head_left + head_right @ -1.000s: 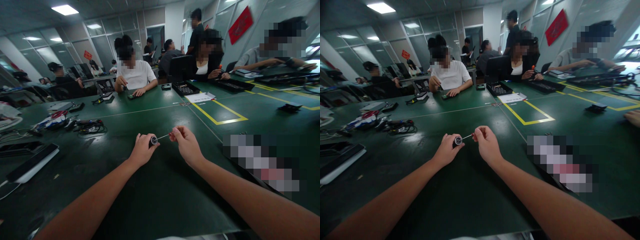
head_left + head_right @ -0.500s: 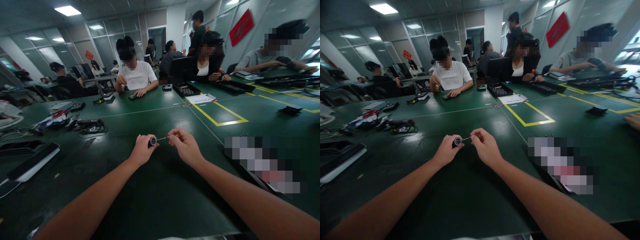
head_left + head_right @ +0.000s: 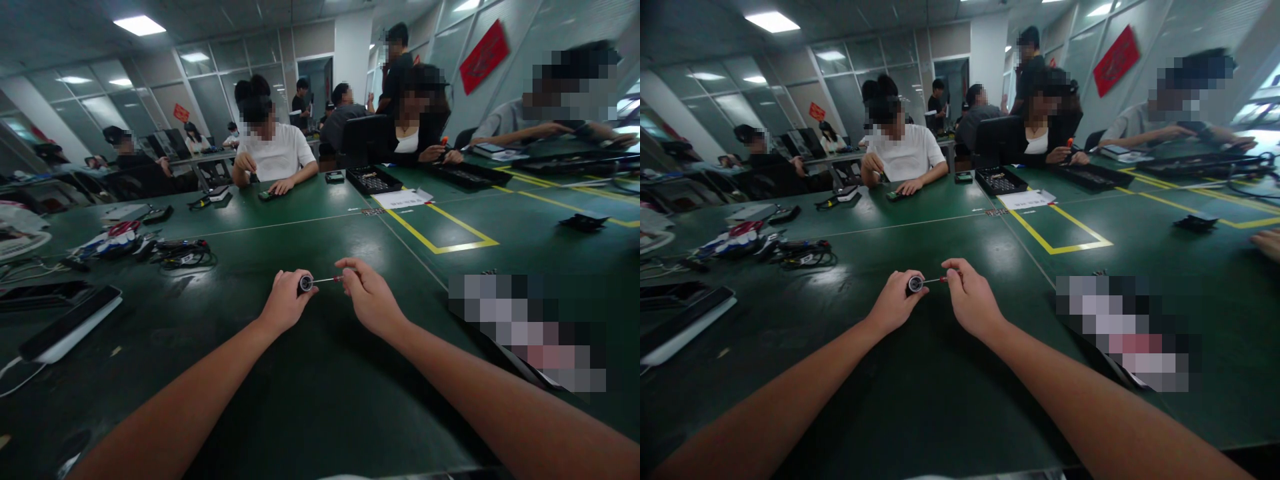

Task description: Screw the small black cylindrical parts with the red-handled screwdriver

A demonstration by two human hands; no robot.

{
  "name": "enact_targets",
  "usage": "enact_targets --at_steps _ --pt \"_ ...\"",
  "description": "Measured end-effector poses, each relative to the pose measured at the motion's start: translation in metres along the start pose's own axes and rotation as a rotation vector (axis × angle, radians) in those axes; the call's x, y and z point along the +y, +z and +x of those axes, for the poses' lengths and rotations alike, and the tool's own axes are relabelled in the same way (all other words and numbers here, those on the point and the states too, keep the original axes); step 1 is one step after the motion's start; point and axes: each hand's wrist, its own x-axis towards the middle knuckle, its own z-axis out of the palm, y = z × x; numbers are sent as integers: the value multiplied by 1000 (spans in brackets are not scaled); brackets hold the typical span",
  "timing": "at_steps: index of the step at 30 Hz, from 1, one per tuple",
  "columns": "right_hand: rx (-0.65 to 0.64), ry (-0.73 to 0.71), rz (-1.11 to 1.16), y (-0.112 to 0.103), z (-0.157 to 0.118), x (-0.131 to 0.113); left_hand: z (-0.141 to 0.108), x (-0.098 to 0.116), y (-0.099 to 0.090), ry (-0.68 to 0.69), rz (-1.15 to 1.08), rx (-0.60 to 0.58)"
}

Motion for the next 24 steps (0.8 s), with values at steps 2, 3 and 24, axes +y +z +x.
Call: enact_targets --at_steps 2,3,24 --pt "-18 4 10 0 -1 -1 1 0 0 -4 9 6" --pt "-28 6 9 0 -2 -2 1 0 0 -6 12 9" --pt "-71 -114 -147 2 -12 -12 1 0 0 -15 45 -28"
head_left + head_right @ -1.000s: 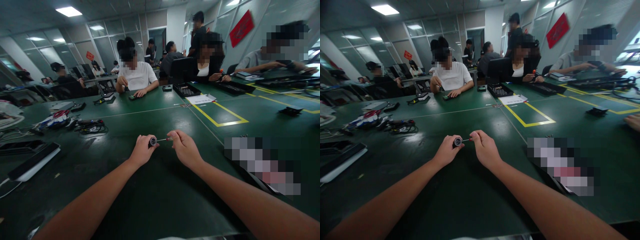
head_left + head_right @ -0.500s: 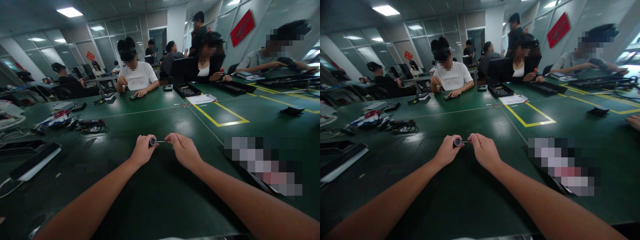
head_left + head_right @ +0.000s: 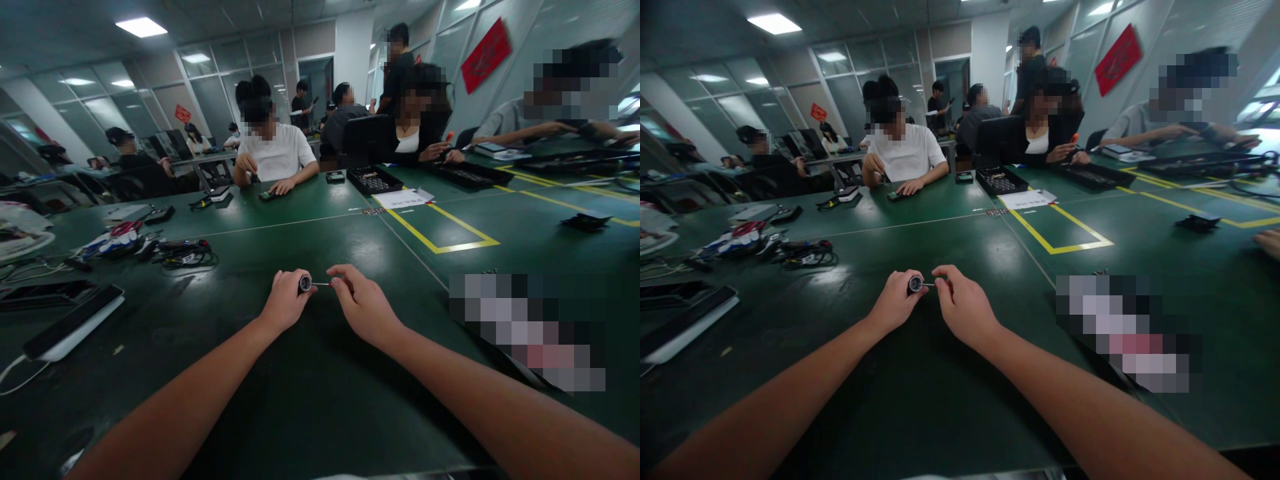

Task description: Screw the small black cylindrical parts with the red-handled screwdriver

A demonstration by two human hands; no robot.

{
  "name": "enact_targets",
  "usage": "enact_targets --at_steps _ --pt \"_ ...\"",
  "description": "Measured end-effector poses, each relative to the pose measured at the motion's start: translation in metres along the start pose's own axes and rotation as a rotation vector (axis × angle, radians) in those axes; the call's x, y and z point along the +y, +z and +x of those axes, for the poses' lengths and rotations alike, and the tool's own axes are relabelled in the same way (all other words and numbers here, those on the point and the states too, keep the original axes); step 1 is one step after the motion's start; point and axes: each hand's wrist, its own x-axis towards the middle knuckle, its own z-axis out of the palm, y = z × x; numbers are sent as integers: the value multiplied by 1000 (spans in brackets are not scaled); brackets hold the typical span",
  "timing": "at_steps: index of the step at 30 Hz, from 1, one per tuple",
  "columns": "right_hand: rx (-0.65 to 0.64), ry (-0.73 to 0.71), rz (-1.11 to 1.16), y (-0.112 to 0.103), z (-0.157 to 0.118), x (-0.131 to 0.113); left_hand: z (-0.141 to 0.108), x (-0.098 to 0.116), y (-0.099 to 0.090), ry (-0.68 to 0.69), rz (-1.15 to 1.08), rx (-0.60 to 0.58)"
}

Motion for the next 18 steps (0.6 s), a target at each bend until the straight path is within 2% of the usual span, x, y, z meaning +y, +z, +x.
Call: enact_targets --at_steps 18 --pt "13 47 52 -2 1 -1 -1 3 1 -3 21 -28"
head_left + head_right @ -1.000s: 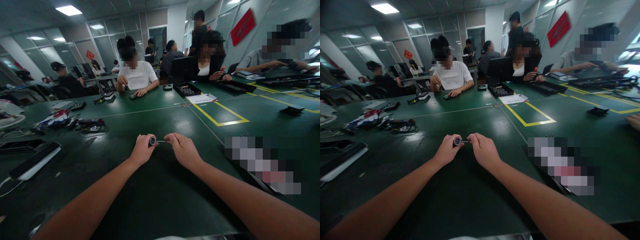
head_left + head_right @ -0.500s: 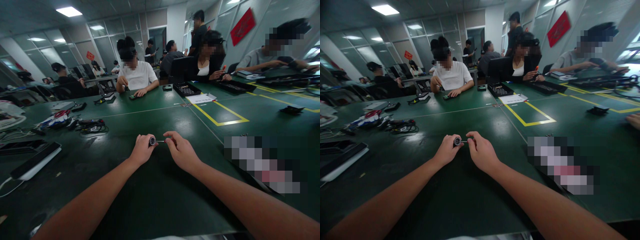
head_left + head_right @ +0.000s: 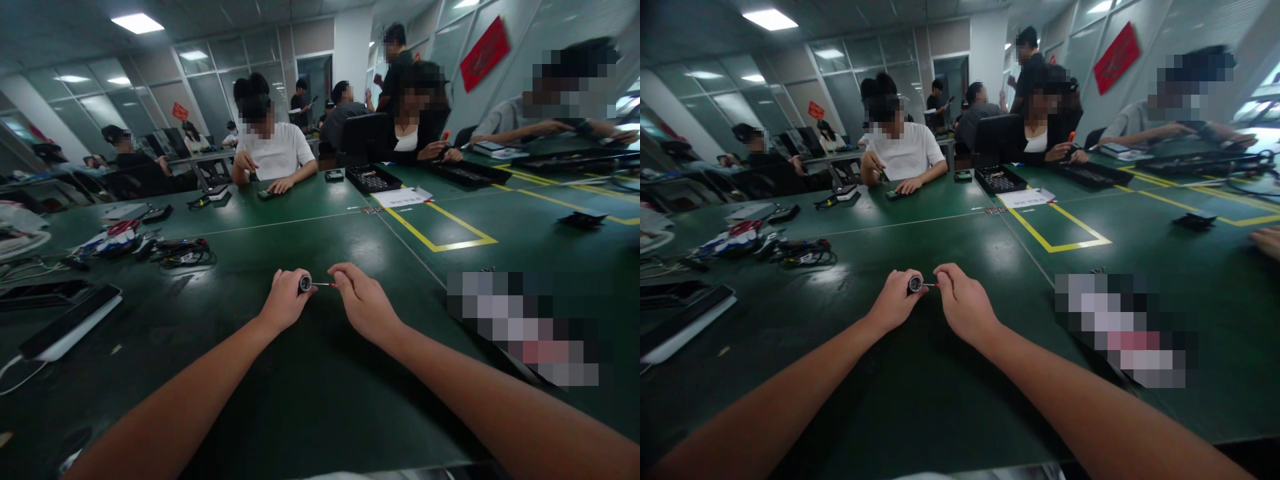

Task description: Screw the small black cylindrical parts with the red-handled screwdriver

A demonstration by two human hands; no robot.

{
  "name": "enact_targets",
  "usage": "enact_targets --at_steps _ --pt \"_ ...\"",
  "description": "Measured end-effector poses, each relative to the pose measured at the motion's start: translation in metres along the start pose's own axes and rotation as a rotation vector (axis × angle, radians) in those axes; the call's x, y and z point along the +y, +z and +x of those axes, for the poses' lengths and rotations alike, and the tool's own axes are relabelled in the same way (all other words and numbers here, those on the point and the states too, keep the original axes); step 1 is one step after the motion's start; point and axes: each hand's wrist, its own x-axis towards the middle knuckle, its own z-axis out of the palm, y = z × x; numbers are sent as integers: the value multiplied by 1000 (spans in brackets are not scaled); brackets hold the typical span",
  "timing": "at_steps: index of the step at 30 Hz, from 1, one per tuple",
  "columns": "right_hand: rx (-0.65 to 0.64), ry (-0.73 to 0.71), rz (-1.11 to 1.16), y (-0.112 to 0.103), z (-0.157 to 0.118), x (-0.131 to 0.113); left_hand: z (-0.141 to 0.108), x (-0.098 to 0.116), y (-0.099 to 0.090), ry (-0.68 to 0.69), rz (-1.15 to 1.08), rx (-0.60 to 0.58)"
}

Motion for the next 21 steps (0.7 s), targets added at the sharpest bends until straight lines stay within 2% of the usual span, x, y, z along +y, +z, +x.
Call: enact_targets --at_steps 4,9,11,14,16,18,21 --pt "12 36 85 3 -1 3 1 -1 0 -20 -45 38" --pt "123 88 314 8 6 11 0 2 -1 -31 -44 29" --pt "171 161 462 10 12 15 -2 4 -3 13 -40 30" --pt "187 363 781 10 19 21 -3 4 -5 85 -23 78" --pt "202 433 883 9 21 24 -4 2 -6 92 -14 90" --pt "238 396 858 8 22 25 -3 0 -6 76 -18 77" --pt "255 264 722 8 19 24 -3 -1 -4 54 -23 62"
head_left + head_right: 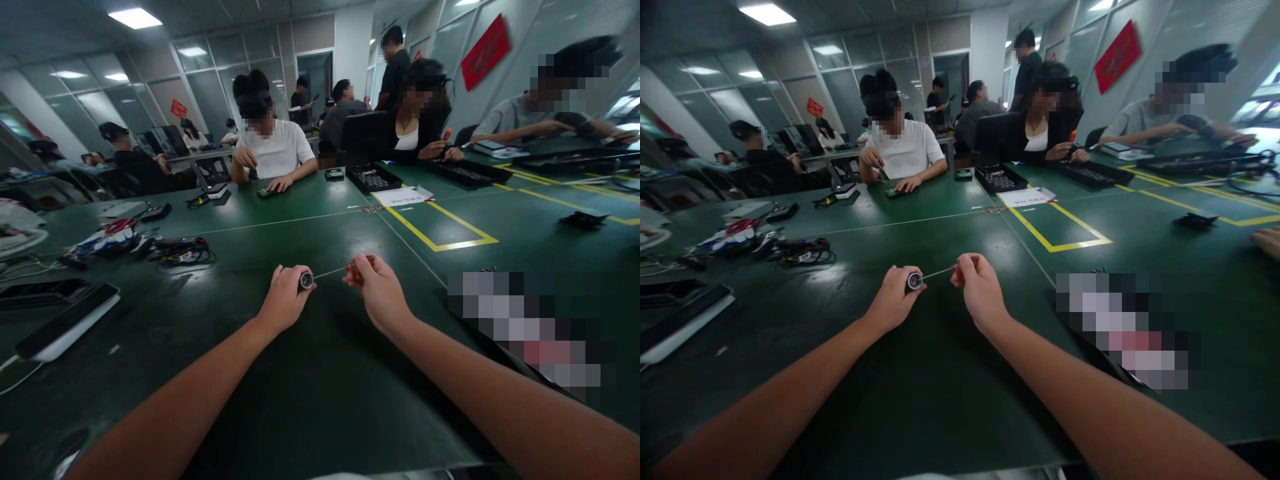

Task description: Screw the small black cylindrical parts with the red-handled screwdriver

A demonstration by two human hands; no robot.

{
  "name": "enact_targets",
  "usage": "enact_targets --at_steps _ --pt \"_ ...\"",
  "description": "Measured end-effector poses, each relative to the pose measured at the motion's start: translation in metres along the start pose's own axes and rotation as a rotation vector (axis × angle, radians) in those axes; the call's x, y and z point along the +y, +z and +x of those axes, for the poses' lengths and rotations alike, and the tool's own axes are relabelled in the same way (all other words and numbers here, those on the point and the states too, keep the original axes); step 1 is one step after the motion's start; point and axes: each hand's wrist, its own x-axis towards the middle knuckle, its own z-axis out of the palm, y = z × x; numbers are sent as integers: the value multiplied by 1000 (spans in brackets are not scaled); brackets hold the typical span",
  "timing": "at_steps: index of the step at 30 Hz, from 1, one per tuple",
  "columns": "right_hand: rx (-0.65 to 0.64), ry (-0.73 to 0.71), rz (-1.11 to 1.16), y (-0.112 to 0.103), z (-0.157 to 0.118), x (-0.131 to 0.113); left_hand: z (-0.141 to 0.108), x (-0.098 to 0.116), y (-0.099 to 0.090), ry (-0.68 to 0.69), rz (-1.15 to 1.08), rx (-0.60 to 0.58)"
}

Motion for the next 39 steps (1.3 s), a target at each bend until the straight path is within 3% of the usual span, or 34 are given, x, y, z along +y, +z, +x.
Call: enact_targets --at_steps 6,14,29,36,39 --pt "-61 -133 -237 2 -8 -7 1 4 0 9 -10 -28" --pt "-111 -194 -346 0 -10 -9 1 1 -1 -9 -30 -26" --pt "-79 -210 -389 2 -13 -5 1 -2 1 -16 -34 -3" --pt "-162 -218 -375 0 -14 -8 1 0 1 -13 -4 -27" --pt "-132 -231 -348 2 -16 -9 0 1 2 -7 2 -51"
